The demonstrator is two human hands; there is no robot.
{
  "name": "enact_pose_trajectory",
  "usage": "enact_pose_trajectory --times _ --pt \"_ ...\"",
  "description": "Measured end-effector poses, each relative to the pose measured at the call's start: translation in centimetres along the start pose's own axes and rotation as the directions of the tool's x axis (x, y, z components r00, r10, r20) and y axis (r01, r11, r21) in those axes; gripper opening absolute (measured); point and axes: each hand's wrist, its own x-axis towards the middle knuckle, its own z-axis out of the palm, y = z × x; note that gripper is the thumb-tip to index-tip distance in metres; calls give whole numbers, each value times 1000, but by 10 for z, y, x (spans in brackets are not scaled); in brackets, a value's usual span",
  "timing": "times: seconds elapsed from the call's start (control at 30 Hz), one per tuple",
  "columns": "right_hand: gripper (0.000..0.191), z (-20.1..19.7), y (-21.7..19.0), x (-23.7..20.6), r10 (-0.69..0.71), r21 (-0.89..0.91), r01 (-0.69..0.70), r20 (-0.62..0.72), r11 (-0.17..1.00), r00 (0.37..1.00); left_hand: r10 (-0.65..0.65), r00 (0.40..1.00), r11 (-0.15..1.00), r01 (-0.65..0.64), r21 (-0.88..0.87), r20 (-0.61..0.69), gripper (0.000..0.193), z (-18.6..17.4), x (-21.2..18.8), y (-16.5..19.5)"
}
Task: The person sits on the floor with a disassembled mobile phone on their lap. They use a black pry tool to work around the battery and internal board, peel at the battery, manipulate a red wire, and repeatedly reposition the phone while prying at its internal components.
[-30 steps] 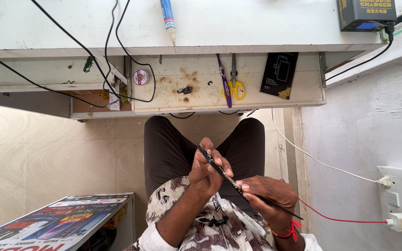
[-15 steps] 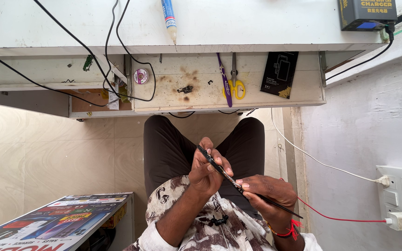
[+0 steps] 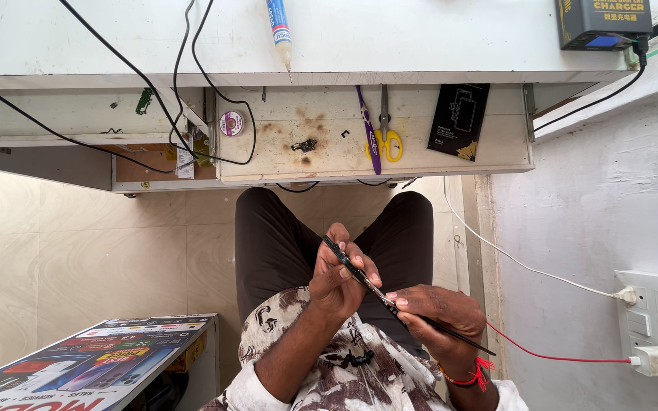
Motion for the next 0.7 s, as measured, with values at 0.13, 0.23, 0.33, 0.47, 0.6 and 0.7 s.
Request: enact_pose_trajectory --times 0.13,0.23,0.33,0.47,0.6,0.7 --pt "21 0 0 -1 25 21 -25 -10 999 1000 -2 1000 1000 2 -5 2 41 0 0 0" --pt "21 0 1 0 23 9 -23 -5 1000 1000 -2 1000 1000 2 -7 10 40 0 1 1" --pt "21 0 1 0 1 15 -1 5 1000 1000 -3 1000 1000 3 -13 14 39 0 2 0" --pt "22 1 1 1 6 7 -6 -4 1000 1000 0 1000 1000 0 -10 12 39 1 2 1" --pt "21 1 0 1 12 26 -12 5 1000 1000 2 1000 1000 -2 -6 6 39 1 1 1" --pt "22 1 0 2 2 15 -2 10 1000 1000 3 1000 1000 -3 -5 2 39 1 1 1"
